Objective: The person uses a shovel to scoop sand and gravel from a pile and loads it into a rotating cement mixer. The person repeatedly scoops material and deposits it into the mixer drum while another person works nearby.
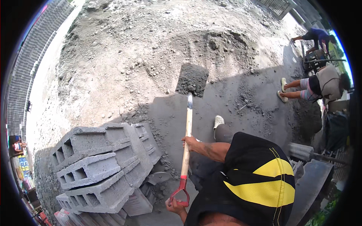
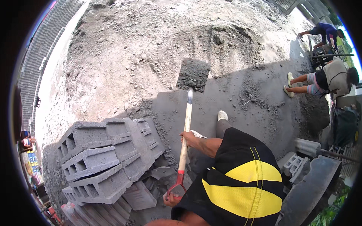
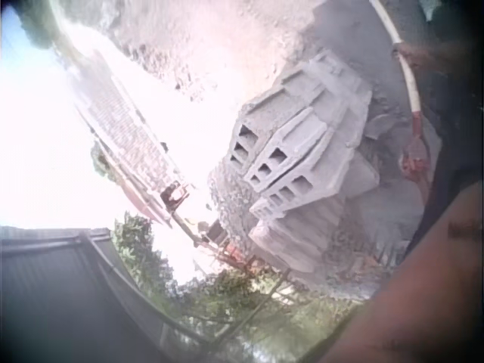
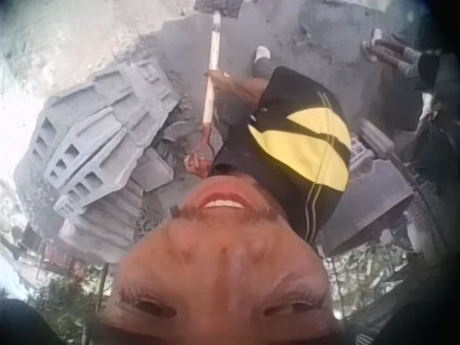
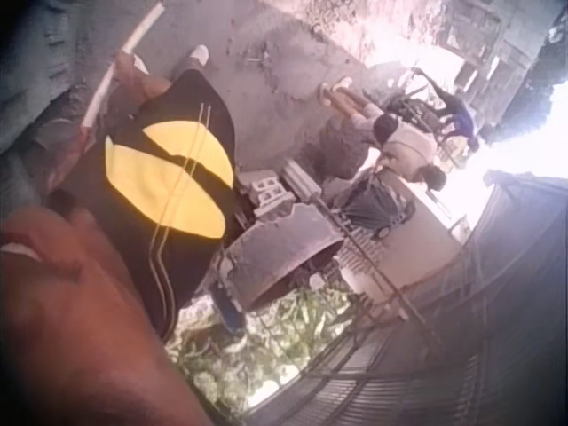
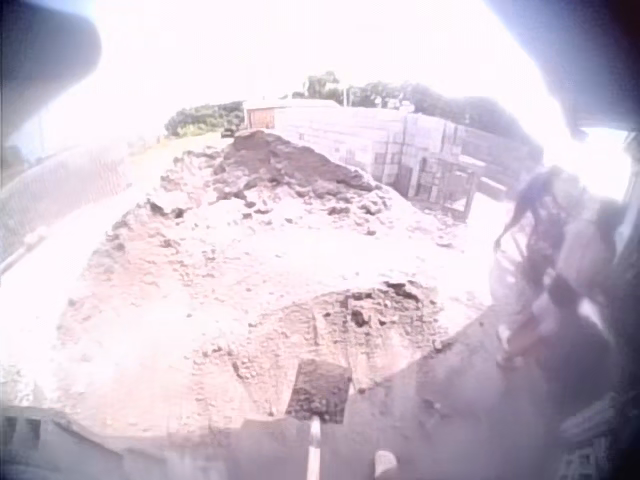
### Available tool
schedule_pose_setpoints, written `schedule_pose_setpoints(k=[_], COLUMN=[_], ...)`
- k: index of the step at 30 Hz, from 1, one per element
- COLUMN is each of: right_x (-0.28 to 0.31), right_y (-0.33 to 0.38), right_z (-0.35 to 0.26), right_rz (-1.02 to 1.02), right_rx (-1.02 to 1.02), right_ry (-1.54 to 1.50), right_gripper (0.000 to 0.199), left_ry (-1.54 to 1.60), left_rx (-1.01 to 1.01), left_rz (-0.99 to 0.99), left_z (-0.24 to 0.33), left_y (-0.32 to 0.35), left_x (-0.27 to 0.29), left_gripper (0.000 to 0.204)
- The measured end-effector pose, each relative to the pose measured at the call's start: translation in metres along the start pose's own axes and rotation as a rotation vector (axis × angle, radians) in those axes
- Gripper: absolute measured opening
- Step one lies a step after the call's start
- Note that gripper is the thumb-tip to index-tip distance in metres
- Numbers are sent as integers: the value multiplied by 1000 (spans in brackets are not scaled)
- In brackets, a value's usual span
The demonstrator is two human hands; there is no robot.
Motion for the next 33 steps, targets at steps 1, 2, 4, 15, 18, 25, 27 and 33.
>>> schedule_pose_setpoints(k=[1, 2, 4, 15, 18, 25, 27, 33], right_x=[14, 32, 78, 423, 509, 806, 850, 890], right_y=[21, 33, 46, 179, 271, 531, 576, 558], right_z=[7, 14, 25, -45, -103, -107, -75, 27], right_rz=[32, 71, 176, 560, 620, 802, 1015, 1034], right_rx=[-19, -56, -75, 446, 661, 1586, 1554, 1466], right_ry=[-40, -82, -171, -844, -958, -1228, -1288, -1407], right_gripper=[16, 16, 15, 14, 16, 22, 24, 26], left_ry=[-87, -101, -84, -24, 156, 263, 505, 395], left_rx=[-216, -237, -70, -408, -150, -562, -1178, -1912], left_rz=[-26, -88, -272, -1188, -1377, -1977, -1949, -2177], left_z=[-36, -38, -4, 16, 33, 124, 147, 69], left_y=[-7, -10, -11, 103, 176, 550, 640, 670], left_x=[31, 42, 50, -116, -175, -195, -140, -124], left_gripper=[13, 13, 13, 14, 14, 17, 18, 23])
Point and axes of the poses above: each hand's wrist, its own y-axis away from the middle knuckle, its own x-axis out of the back of the hand, z = x × y, the point moved 2 cm from there along -y, towards the middle knuckle, and after that the axes turned 11 degrees about x, right-handed, at the moved point
